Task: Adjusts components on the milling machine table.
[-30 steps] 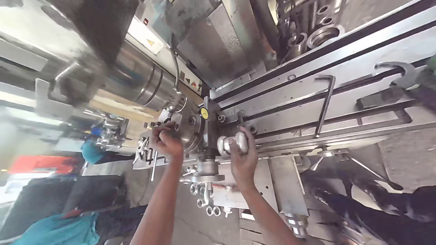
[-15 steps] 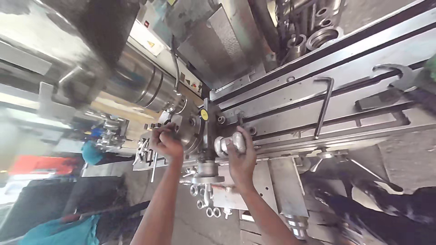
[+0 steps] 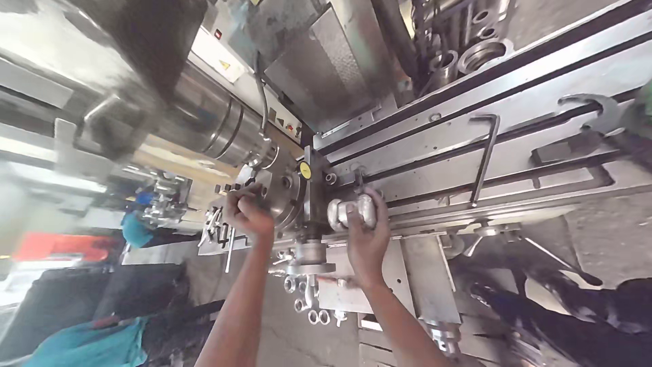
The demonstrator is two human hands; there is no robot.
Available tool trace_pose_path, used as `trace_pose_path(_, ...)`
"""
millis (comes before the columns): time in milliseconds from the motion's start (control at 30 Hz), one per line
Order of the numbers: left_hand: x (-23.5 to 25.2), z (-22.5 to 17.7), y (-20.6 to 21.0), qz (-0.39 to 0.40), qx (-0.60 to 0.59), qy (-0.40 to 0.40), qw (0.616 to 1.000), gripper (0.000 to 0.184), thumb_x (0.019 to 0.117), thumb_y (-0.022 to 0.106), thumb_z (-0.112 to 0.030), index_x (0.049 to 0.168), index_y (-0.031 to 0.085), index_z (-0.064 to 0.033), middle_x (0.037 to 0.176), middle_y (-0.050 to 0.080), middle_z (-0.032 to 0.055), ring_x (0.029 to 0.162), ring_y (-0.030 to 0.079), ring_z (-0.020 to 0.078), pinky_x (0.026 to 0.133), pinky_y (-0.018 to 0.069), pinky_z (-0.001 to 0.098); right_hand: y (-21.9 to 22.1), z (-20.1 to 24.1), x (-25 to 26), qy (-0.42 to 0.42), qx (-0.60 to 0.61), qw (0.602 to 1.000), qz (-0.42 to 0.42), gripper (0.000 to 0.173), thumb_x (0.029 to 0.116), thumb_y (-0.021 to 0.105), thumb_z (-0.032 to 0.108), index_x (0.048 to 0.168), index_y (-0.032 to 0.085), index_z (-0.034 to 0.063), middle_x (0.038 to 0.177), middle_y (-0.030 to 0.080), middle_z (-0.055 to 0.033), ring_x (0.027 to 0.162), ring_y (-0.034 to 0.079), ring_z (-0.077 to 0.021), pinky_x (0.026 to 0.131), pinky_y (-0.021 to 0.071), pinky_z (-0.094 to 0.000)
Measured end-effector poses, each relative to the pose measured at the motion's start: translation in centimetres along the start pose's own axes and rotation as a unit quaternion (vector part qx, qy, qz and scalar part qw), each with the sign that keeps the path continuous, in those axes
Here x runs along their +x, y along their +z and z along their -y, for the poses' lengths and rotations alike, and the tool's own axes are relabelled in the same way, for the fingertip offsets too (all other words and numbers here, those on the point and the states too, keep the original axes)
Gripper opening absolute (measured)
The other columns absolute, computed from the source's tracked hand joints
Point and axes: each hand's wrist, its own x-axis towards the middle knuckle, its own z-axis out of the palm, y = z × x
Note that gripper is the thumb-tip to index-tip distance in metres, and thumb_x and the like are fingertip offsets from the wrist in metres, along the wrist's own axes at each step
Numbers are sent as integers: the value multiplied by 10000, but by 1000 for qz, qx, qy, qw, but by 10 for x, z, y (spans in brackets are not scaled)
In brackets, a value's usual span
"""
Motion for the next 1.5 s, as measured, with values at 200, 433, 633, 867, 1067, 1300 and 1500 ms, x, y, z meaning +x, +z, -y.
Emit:
trace_pose_path(200,-1,-7,3,-16,28,-21,999,290,982,336,-88,860,596,-44,883,724,36,867,730,160,824,614,401,19,-14,-17,-1,-105,993,50,494,915,728,321,1373,629,164,1109,686,-118,967,684,-224,825,586,-445)
trace_pose_path(433,0,-4,-1,1,11,-17,1000,266,988,347,-86,894,592,-37,904,724,47,864,727,174,807,618,404,3,-1,5,14,-40,998,36,485,942,712,254,1405,595,164,1187,695,-70,993,696,-151,839,601,-384)
trace_pose_path(633,-1,-5,1,-14,13,-23,1000,284,977,329,-62,884,596,-33,899,728,58,865,734,184,820,619,417,17,-7,-15,-24,-67,997,13,507,906,730,233,1381,611,103,1139,688,-124,967,688,-205,823,592,-412)
trace_pose_path(867,0,-2,0,-1,-2,-13,1000,281,991,342,-98,890,597,-35,873,707,52,842,720,189,800,616,422,0,-5,9,28,-49,995,83,498,935,714,289,1407,594,183,1188,694,-70,1012,693,-172,855,600,-424)
trace_pose_path(1067,-3,-1,-2,1,11,-2,1000,315,1014,337,-128,890,607,-24,873,713,52,863,729,187,830,619,430,9,-6,-6,-13,-37,999,-5,497,935,714,192,1403,577,92,1237,673,-117,1038,685,-182,875,593,-391)
trace_pose_path(1300,-1,-4,-1,11,5,-19,1000,284,993,332,-90,871,586,-49,915,728,52,898,734,191,836,619,426,8,-4,1,23,-86,990,108,499,930,733,311,1406,608,220,1212,689,-78,1011,692,-192,841,594,-439)
trace_pose_path(1500,-3,-2,-2,4,-16,-16,1000,281,999,341,-89,882,594,-55,907,725,38,891,734,187,842,622,431,13,-4,-3,-29,-20,999,-17,490,948,710,202,1407,569,101,1267,659,-97,1049,683,-156,868,606,-355)
